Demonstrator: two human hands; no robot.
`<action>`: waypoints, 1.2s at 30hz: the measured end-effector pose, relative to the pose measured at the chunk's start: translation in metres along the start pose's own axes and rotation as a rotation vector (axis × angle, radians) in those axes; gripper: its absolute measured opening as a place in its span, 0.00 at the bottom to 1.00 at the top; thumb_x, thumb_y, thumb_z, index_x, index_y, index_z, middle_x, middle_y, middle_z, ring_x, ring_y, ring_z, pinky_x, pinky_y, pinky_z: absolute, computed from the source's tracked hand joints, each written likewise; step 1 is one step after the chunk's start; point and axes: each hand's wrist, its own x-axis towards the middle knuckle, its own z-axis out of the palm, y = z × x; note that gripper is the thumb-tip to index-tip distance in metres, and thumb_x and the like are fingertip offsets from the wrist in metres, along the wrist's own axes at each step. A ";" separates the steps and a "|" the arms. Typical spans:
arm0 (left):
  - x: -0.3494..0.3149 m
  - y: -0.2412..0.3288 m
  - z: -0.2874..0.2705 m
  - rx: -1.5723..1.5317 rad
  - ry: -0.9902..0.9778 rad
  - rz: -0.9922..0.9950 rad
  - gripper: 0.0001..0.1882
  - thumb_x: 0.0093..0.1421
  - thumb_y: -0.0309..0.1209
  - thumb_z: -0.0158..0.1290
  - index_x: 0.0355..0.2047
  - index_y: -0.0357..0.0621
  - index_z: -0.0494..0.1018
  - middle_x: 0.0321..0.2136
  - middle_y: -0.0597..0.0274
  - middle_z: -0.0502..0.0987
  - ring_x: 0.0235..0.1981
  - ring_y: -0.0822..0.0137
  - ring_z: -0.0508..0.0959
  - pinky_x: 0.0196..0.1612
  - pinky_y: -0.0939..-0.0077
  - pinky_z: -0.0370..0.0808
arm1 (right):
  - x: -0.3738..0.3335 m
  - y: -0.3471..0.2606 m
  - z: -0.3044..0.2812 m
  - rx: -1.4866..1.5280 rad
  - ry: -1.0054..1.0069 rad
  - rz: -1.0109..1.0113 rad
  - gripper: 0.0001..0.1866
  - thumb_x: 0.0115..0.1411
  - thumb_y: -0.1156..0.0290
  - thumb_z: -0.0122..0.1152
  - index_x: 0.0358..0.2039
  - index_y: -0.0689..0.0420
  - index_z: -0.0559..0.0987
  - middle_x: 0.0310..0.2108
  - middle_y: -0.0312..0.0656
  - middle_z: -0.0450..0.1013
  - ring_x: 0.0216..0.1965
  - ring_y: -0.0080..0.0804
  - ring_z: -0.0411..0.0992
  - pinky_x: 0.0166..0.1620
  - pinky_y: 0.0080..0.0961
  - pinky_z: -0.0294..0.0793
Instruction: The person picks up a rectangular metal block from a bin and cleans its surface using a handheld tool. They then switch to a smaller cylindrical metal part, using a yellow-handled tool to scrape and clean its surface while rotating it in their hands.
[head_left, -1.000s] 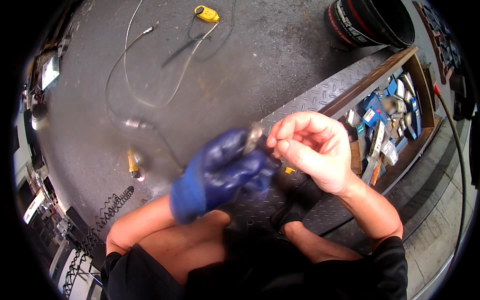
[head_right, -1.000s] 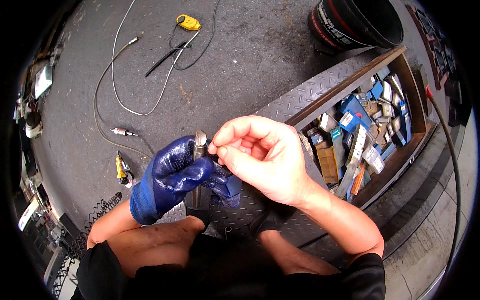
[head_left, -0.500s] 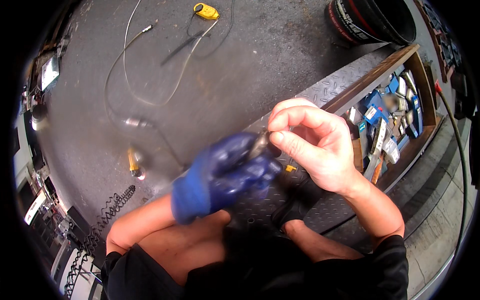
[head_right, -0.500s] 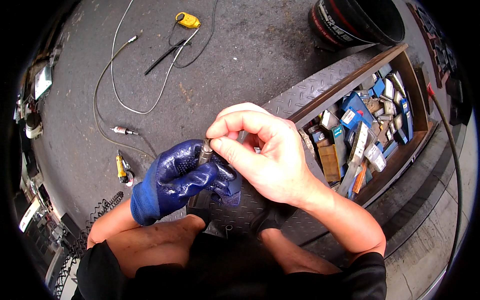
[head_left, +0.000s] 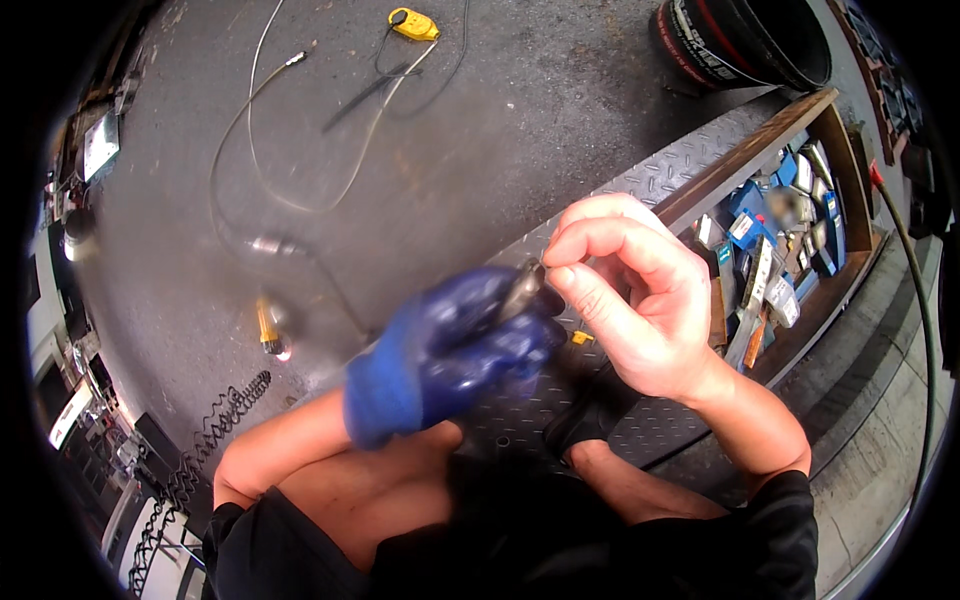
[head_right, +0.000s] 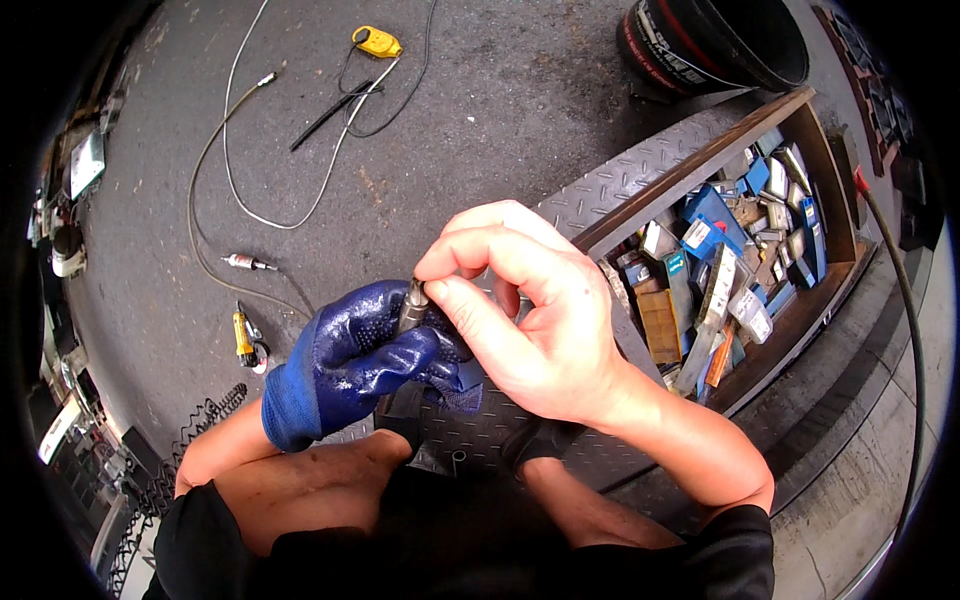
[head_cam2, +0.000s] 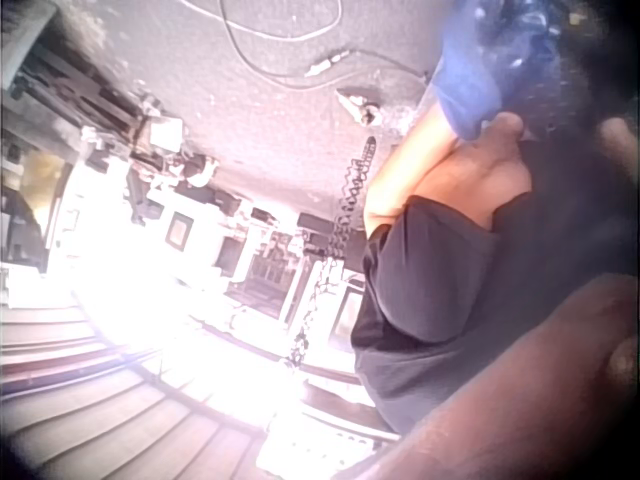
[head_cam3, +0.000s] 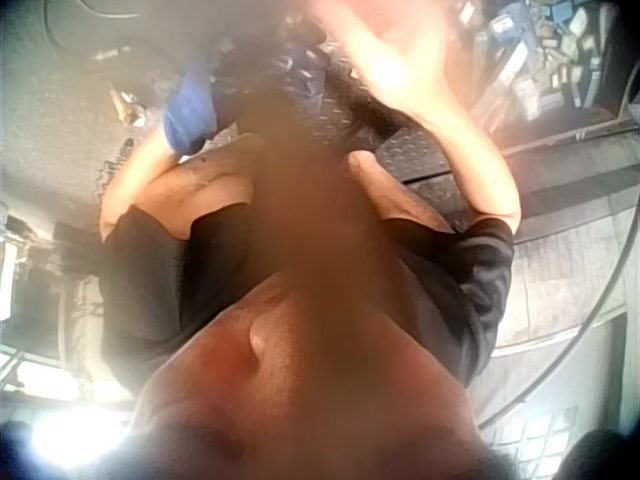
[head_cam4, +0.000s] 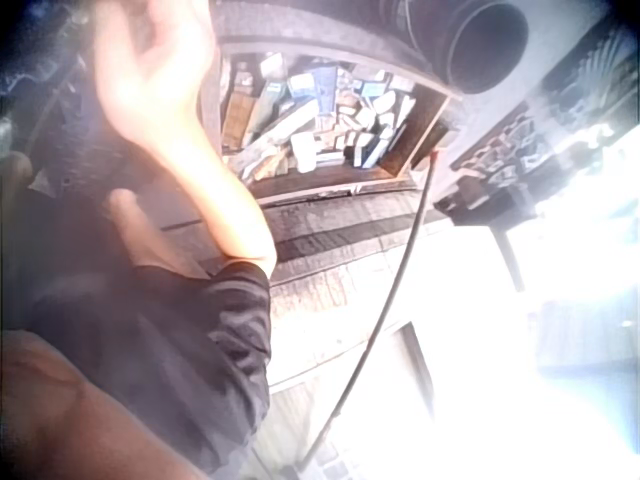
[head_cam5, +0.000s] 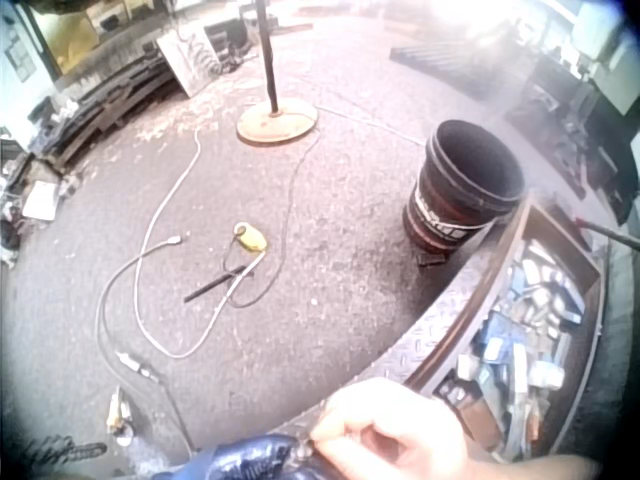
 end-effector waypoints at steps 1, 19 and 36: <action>0.000 0.000 0.000 0.030 0.000 0.016 0.17 0.69 0.27 0.57 0.57 0.38 0.71 0.43 0.63 0.80 0.43 0.75 0.77 0.45 0.74 0.79 | 0.000 0.001 0.000 -0.006 -0.004 -0.001 0.07 0.62 0.85 0.64 0.41 0.67 0.81 0.45 0.45 0.75 0.47 0.28 0.74 0.50 0.24 0.74; -0.004 -0.008 0.000 -0.016 0.045 -0.067 0.20 0.68 0.23 0.59 0.60 0.39 0.74 0.50 0.58 0.82 0.50 0.68 0.81 0.57 0.70 0.80 | -0.004 0.005 0.006 0.138 -0.019 0.180 0.11 0.63 0.83 0.66 0.46 0.66 0.85 0.46 0.43 0.78 0.47 0.27 0.75 0.50 0.23 0.76; -0.002 0.010 0.006 0.437 0.159 0.180 0.16 0.69 0.30 0.58 0.54 0.38 0.75 0.32 0.60 0.81 0.32 0.76 0.81 0.36 0.73 0.79 | -0.002 0.006 0.008 0.007 0.088 -0.094 0.06 0.58 0.81 0.71 0.36 0.59 0.84 0.39 0.36 0.78 0.32 0.16 0.72 0.28 0.15 0.65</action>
